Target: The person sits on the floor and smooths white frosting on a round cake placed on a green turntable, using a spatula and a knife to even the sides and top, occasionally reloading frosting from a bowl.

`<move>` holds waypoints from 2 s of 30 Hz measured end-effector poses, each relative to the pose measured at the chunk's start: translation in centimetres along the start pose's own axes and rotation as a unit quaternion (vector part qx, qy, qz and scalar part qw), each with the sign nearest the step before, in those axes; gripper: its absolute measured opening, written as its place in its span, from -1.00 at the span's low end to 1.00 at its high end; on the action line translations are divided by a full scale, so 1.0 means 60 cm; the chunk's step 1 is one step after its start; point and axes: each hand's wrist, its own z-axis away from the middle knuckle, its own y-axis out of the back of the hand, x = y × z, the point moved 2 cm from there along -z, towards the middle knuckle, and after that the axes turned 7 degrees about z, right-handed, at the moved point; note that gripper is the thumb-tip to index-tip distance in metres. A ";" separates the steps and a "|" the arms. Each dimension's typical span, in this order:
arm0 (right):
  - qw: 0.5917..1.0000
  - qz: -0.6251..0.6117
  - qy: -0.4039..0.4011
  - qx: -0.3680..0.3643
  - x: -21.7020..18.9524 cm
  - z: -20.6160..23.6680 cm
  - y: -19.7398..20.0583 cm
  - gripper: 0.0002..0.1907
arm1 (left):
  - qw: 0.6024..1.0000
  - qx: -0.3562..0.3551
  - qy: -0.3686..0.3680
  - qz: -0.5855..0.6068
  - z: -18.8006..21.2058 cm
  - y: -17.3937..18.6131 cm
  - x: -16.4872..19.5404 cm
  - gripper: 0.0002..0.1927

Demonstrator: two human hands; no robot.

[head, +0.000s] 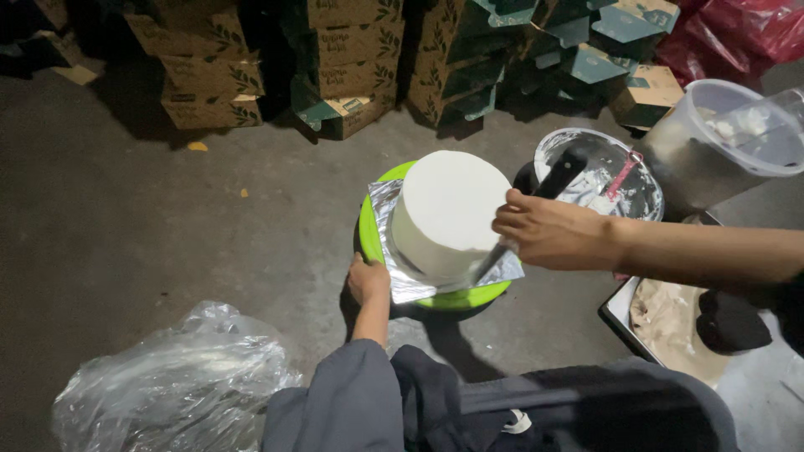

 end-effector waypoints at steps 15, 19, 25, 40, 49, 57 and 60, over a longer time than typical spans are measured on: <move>0.977 -0.007 -0.158 0.142 0.153 -0.171 0.048 -0.84 | 0.987 -0.021 0.134 0.087 0.069 -0.006 -0.014 -0.49; 0.981 0.023 -0.154 0.112 0.155 -0.236 0.060 -0.83 | 0.990 -0.035 0.110 0.080 0.086 -0.007 -0.004 -0.60; 0.989 0.044 -0.133 0.046 0.153 -0.263 0.063 -0.83 | 0.983 -0.056 0.143 0.095 0.107 0.003 0.013 -0.60; 0.981 0.100 -0.164 0.036 0.155 -0.257 0.055 -0.80 | 0.978 -0.051 0.164 0.115 0.096 -0.004 0.003 -0.64; 0.981 0.114 -0.157 -0.007 0.158 -0.272 0.047 -0.79 | 0.982 -0.039 0.156 0.104 0.094 -0.004 0.001 -0.63; 0.990 0.080 -0.116 -0.008 0.140 -0.263 0.038 -0.78 | 0.977 -0.044 0.165 0.125 0.093 -0.010 0.002 -0.64; 0.991 0.086 -0.105 0.005 0.130 -0.256 0.036 -0.78 | 0.982 -0.028 0.151 0.113 0.089 -0.012 -0.001 -0.62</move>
